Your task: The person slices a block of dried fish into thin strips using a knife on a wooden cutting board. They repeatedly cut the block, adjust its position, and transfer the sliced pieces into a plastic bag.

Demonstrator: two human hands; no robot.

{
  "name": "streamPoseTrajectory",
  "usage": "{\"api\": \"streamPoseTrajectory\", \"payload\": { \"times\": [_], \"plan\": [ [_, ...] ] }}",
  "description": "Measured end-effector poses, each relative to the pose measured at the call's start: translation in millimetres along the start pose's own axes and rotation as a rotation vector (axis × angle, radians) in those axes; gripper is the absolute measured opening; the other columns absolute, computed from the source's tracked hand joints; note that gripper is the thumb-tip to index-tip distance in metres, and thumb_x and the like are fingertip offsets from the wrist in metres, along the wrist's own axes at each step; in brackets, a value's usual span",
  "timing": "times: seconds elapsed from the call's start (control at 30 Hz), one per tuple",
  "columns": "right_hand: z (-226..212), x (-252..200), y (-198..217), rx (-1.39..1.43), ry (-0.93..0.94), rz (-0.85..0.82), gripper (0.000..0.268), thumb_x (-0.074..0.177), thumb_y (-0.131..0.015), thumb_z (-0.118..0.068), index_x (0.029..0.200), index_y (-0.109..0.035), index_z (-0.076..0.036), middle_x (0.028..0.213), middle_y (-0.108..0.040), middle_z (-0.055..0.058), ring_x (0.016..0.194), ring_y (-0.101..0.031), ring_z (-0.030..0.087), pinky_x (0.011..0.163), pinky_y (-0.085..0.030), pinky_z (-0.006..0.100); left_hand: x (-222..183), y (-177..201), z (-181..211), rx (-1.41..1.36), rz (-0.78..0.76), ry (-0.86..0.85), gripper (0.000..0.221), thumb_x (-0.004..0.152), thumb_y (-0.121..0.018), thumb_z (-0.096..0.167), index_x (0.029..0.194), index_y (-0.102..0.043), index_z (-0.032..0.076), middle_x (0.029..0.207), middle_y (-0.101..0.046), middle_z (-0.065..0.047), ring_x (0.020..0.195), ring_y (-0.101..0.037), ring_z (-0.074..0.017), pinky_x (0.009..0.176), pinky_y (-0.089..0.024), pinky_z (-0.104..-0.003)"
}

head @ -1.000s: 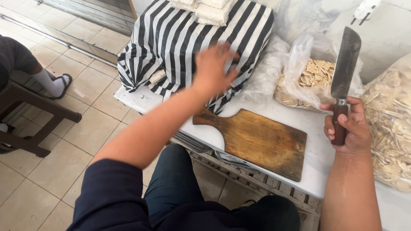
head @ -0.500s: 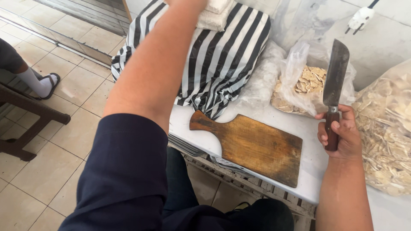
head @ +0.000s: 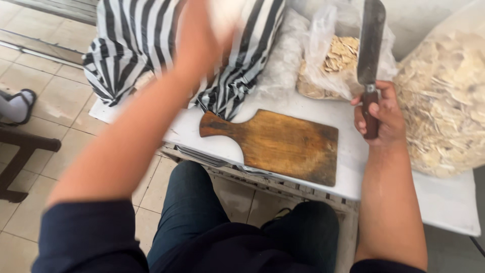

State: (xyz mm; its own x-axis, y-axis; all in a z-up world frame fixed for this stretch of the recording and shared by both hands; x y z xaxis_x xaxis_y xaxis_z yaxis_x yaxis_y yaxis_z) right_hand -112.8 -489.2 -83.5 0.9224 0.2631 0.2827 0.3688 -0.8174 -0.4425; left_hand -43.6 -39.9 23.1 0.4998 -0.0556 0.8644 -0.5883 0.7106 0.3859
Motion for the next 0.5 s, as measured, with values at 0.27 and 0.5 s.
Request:
{"api": "streamPoseTrajectory", "payload": {
  "times": [0.27,0.5],
  "plan": [
    [-7,1,-41,0.06,-0.066,0.022,0.046,0.098,-0.076,-0.014,0.135,-0.049,-0.014,0.099,-0.065,0.022,0.061,-0.06,0.022,0.05,-0.047,0.029,-141,-31,159,-0.415,-0.76,-0.052,0.079,0.082,-0.08,0.036,0.148,-0.046,0.008,0.141,-0.054,-0.021,0.136,-0.047,-0.0404,0.12,-0.026,-0.057],
    [-38,-39,-97,-0.308,-0.216,0.073,0.046,0.093,-0.072,-0.016,0.134,-0.051,-0.012,0.096,-0.067,0.017,0.058,-0.059,0.017,0.045,-0.047,0.027,-141,-22,154,-0.3,-0.757,-0.131,0.061,0.075,-0.08,0.032,0.131,-0.063,0.017,0.146,-0.05,-0.02,0.14,-0.041,-0.0411,0.117,-0.025,-0.056]
  ]
}}
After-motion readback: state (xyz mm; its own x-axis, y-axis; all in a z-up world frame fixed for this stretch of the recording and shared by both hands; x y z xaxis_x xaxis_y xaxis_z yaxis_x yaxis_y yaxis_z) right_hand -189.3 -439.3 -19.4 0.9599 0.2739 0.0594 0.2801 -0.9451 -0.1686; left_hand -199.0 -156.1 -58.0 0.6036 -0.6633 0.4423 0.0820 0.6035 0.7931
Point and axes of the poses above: each hand's wrist, its own x-axis towards the middle knuckle, its own y-axis out of the back of the hand, z = x × y, the point moved 6 cm from there along x, towards the middle knuckle
